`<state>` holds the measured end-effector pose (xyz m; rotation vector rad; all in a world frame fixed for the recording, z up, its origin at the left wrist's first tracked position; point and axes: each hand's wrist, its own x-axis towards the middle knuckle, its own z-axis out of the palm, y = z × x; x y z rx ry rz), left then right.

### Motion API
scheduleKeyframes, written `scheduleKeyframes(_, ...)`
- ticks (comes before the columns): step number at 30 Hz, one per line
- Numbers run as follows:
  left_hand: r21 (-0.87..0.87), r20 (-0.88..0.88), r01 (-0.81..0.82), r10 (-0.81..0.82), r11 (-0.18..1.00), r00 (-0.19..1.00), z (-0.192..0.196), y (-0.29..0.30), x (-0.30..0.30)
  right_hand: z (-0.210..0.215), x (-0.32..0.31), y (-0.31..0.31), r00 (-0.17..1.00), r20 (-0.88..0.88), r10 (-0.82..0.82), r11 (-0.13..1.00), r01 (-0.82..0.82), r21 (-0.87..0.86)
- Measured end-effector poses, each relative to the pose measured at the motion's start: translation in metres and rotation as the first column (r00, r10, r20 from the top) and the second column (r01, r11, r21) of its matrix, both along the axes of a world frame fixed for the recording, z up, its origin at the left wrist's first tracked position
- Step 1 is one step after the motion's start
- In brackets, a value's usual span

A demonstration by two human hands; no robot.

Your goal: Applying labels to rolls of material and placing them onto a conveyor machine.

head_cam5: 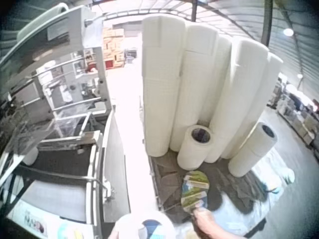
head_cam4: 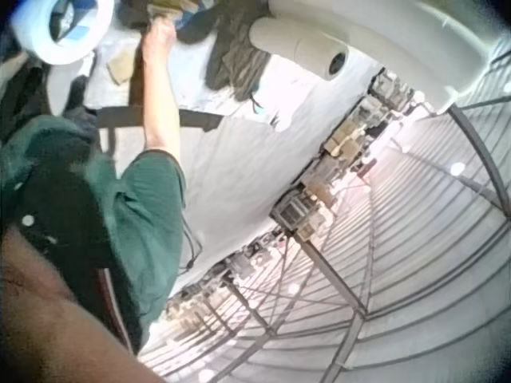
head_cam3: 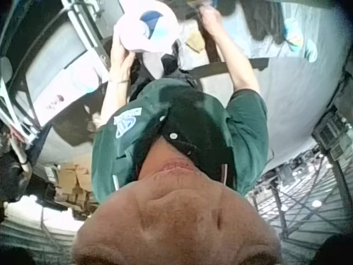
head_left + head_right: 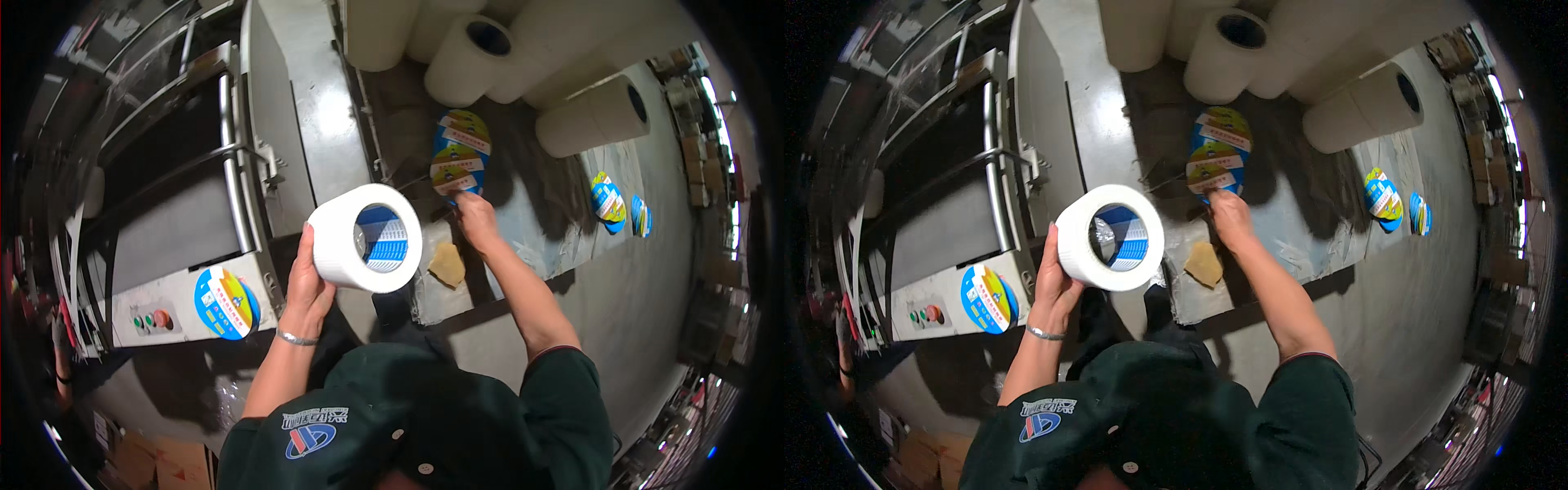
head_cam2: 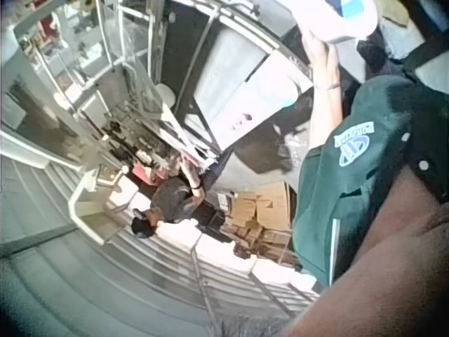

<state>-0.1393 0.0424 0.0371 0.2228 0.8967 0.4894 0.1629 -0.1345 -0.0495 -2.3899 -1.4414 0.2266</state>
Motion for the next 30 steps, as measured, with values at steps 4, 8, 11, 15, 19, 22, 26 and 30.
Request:
scheduleKeyframes(4, -0.029, 0.058, -0.067, 0.068, 0.997, 0.996, -0.001, 0.014, -0.028, 0.11, -0.083, 0.053, 0.996, 0.016, 0.093, 0.961, -0.094, 0.26)
scheduleKeyframes(8, -0.062, 0.111, -0.148, 0.154, 0.987, 0.982, 0.009, 0.03, -0.052, 0.175, -0.179, 0.1, 0.943, -0.035, 0.331, 0.87, -0.291, 0.399)
scheduleKeyframes(11, -0.079, 0.158, -0.163, 0.174, 0.983, 0.972, 0.017, 0.049, -0.077, 0.184, -0.213, 0.12, 0.889, -0.082, 0.45, 0.857, -0.405, 0.317)
scheduleKeyframes(15, -0.043, 0.195, -0.17, 0.175, 0.985, 0.965, 0.015, 0.072, -0.126, 0.219, -0.24, 0.153, 0.815, -0.152, 0.56, 0.828, -0.543, 0.14)
scheduleKeyframes(19, -0.052, 0.306, -0.138, 0.147, 0.989, 0.94, 0.045, 0.1, -0.165, 0.236, -0.269, 0.202, 0.78, -0.213, 0.589, 0.803, -0.534, 0.264)
scheduleKeyframes(22, 0.039, 0.35, -0.151, 0.128, 0.988, 0.928, 0.071, 0.126, -0.203, 0.247, -0.297, 0.238, 0.707, -0.231, 0.669, 0.731, -0.568, 0.378)
scheduleKeyframes(26, 0.403, 0.16, -0.251, 0.202, 0.88, 0.966, 0.084, 0.171, -0.264, 0.256, -0.328, 0.328, 0.718, -0.179, 0.672, 0.701, -0.541, 0.464)
scheduleKeyframes(30, 0.458, -0.035, -0.35, 0.409, 0.818, 0.912, 0.091, 0.187, -0.323, 0.209, -0.35, 0.465, 0.915, -0.012, 0.402, 0.801, -0.346, 0.489)
